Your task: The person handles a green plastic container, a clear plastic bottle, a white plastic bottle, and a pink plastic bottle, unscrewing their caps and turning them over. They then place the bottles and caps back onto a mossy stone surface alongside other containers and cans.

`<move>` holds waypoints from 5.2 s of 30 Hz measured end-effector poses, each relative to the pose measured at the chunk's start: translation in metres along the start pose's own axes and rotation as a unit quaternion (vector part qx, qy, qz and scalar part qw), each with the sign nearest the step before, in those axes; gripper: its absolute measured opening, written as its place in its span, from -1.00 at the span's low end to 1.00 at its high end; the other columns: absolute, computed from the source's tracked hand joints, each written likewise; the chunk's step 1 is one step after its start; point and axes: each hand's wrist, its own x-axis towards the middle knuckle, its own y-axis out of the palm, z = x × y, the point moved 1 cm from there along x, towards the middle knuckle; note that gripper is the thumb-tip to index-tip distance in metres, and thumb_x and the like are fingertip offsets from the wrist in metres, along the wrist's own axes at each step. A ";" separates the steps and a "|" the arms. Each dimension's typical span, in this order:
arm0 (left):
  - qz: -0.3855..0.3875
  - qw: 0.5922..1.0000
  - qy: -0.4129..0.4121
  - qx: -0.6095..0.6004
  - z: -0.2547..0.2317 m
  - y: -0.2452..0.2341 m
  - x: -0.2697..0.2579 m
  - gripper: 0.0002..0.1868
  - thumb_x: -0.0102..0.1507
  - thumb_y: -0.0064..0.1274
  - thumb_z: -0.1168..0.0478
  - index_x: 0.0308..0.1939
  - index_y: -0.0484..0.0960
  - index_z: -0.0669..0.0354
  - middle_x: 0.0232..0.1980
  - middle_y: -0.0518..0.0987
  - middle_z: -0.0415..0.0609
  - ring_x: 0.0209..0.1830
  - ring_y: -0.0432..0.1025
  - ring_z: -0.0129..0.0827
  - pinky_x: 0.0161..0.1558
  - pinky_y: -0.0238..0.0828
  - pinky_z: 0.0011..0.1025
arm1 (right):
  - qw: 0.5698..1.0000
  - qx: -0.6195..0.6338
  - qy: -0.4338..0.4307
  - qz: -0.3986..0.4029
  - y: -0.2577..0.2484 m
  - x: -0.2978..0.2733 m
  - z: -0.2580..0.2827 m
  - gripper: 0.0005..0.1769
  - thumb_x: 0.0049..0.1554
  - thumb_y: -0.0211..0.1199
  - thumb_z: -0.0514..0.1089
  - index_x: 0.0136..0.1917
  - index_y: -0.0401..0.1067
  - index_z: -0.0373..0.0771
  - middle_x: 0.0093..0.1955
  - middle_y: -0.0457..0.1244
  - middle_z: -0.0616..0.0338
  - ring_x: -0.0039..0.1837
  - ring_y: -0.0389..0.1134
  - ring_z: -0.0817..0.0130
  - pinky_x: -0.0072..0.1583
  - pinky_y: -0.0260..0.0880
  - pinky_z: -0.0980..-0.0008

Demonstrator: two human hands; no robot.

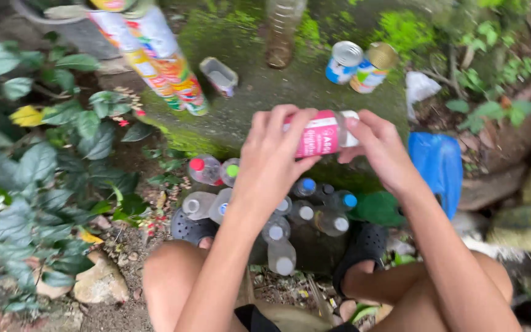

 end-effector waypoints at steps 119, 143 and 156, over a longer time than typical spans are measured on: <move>0.098 0.744 -0.368 -0.548 0.023 0.048 -0.013 -0.53 0.42 -0.28 -0.19 -0.03 0.41 0.16 -0.41 0.48 -0.09 -0.66 0.34 -0.47 -0.67 0.15 -0.53 | 0.829 -0.382 -0.402 -0.074 -0.004 -0.033 0.008 -0.54 0.41 -0.06 0.07 0.28 0.34 -0.37 0.03 0.27 -0.15 0.00 0.37 -0.11 0.02 0.37 0.09; 0.023 0.778 -0.281 -0.562 0.015 0.052 -0.028 -0.49 0.48 -0.38 -0.19 0.01 0.42 0.18 -0.44 0.30 -0.21 -0.63 0.09 -0.58 -0.57 -0.03 -0.51 | 0.833 -0.367 -0.402 -0.097 -0.002 -0.036 0.017 -0.41 0.48 -0.35 0.14 0.06 0.38 -0.30 -0.27 0.25 -0.06 -0.21 0.35 -0.08 -0.11 0.31 0.07; 0.036 0.800 -0.300 -0.519 0.018 0.059 -0.032 -0.53 0.47 -0.44 -0.15 -0.06 0.38 0.16 -0.43 0.33 -0.19 -0.65 0.12 -0.57 -0.61 -0.01 -0.52 | 0.877 -0.340 -0.326 -0.092 0.004 -0.039 0.011 -0.44 0.47 -0.37 0.09 0.01 0.36 -0.27 -0.31 0.24 -0.07 -0.24 0.33 -0.15 -0.13 0.28 0.02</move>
